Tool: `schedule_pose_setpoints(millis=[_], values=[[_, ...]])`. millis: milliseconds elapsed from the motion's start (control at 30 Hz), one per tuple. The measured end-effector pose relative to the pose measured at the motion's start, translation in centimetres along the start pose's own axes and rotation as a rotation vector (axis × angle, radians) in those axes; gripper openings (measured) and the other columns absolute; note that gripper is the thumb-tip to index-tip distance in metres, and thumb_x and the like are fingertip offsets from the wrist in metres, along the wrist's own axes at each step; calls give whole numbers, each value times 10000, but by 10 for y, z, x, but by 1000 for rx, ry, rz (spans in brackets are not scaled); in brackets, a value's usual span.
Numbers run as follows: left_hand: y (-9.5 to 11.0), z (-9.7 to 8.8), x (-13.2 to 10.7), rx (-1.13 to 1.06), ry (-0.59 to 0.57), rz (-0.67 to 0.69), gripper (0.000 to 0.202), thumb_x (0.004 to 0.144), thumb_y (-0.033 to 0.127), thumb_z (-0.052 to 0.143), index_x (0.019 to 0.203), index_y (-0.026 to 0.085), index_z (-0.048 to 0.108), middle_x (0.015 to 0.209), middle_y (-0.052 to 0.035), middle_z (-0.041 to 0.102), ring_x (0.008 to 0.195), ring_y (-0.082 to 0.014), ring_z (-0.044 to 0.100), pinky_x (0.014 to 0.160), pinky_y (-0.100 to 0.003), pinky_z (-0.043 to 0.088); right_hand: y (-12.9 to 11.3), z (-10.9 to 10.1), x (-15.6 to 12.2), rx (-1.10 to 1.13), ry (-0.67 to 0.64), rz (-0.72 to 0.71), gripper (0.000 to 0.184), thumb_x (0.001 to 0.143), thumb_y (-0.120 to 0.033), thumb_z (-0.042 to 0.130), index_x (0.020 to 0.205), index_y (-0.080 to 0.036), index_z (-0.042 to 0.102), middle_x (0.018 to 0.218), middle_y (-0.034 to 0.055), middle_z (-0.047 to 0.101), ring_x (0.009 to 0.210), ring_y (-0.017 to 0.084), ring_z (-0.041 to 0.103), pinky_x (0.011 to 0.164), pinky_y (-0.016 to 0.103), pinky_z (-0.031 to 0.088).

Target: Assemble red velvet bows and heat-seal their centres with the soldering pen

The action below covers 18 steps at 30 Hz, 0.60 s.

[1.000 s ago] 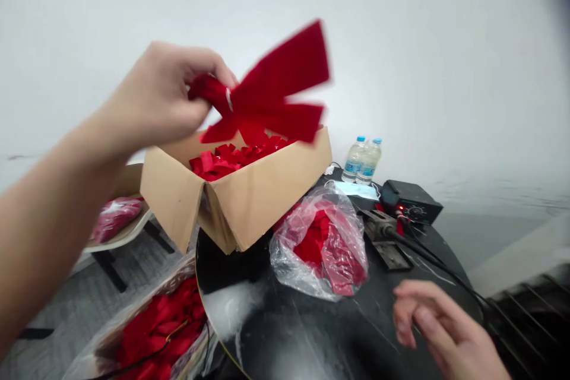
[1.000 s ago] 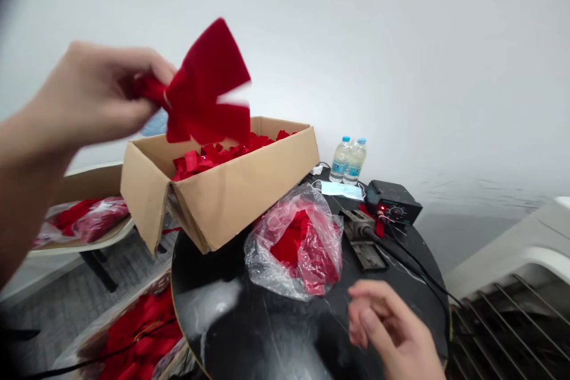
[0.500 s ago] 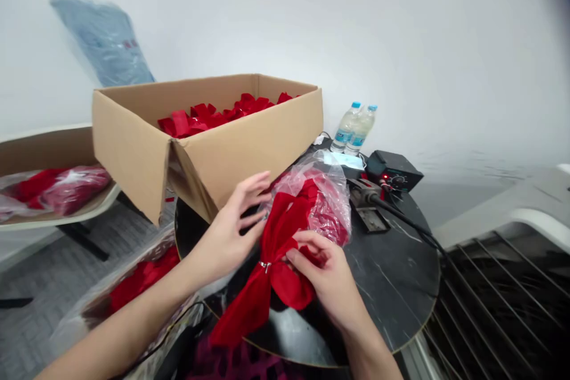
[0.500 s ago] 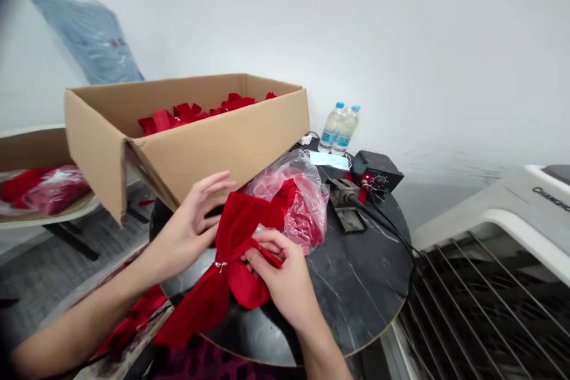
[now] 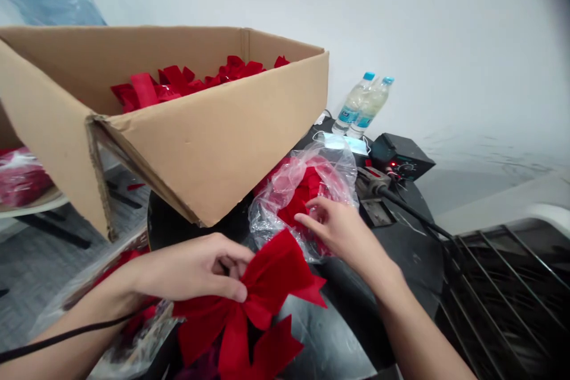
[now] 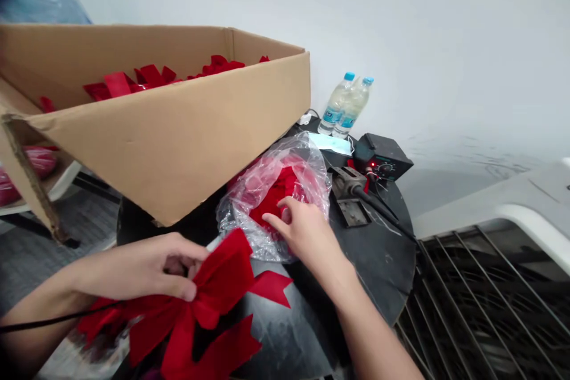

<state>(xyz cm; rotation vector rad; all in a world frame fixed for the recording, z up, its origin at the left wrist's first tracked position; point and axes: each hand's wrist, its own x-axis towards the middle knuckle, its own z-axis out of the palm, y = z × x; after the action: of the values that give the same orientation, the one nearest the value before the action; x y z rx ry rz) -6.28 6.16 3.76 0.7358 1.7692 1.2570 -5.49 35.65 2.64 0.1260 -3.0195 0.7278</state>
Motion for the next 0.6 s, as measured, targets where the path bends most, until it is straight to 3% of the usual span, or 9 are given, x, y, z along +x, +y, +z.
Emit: schedule_pose_setpoints(millis=[100, 167, 300, 367, 467, 567, 600], values=[[-1, 5, 27, 266, 121, 2, 277, 850, 386, 815, 1043, 200, 746, 842, -16, 770, 787, -190, 734, 710, -242, 542, -4, 26, 18, -136, 1, -18, 281, 932, -376, 728, 1137, -184, 726, 975, 107, 772, 883, 289, 745, 718, 341, 497], [-6, 11, 41, 486, 187, 143, 171, 930, 322, 731, 1047, 197, 736, 929, -42, 764, 871, -204, 730, 793, -275, 547, -5, 32, 19, -152, 24, -20, 205, 970, -263, 640, 1142, -190, 726, 1035, 114, 769, 904, 294, 745, 734, 349, 486], [-6, 21, 58, 691, 268, 428, 258, 1028, 215, 568, 1264, 216, 672, 1222, -93, 702, 1120, -223, 678, 978, -343, 533, 2, 17, 15, -123, 78, -22, 231, 1012, -228, 520, 1085, -208, 738, 969, 67, 784, 839, 241, 740, 748, 335, 483], [2, 24, 65, 625, 387, 400, 294, 1013, 292, 612, 1296, 221, 649, 1122, -84, 717, 1024, -221, 705, 914, -346, 568, 7, 3, 14, -71, 109, -15, 225, 1015, -255, 519, 1034, -217, 740, 906, 39, 786, 760, 203, 729, 716, 310, 488], [16, 23, 79, 275, 491, 178, 548, 983, 436, 646, 1478, 270, 482, 830, -13, 718, 669, -180, 712, 638, -293, 595, 12, -19, 8, 153, 97, 32, 208, 1013, -314, 539, 970, -211, 714, 810, 23, 773, 585, 156, 686, 586, 269, 490], [25, 20, 95, -159, 334, 35, 847, 953, 491, 675, 1624, 367, 174, 770, 23, 745, 475, -166, 674, 438, -246, 549, 13, -36, -4, 498, -119, 100, 290, 1051, -448, 502, 938, -217, 637, 645, -19, 710, 401, 114, 582, 417, 216, 429], [26, 19, 100, -255, 284, 21, 841, 948, 483, 685, 1620, 360, 193, 774, 14, 760, 440, -160, 662, 398, -229, 527, 13, -39, -8, 582, -200, 114, 314, 1057, -484, 492, 937, -222, 614, 605, -32, 689, 365, 102, 550, 381, 197, 402]])
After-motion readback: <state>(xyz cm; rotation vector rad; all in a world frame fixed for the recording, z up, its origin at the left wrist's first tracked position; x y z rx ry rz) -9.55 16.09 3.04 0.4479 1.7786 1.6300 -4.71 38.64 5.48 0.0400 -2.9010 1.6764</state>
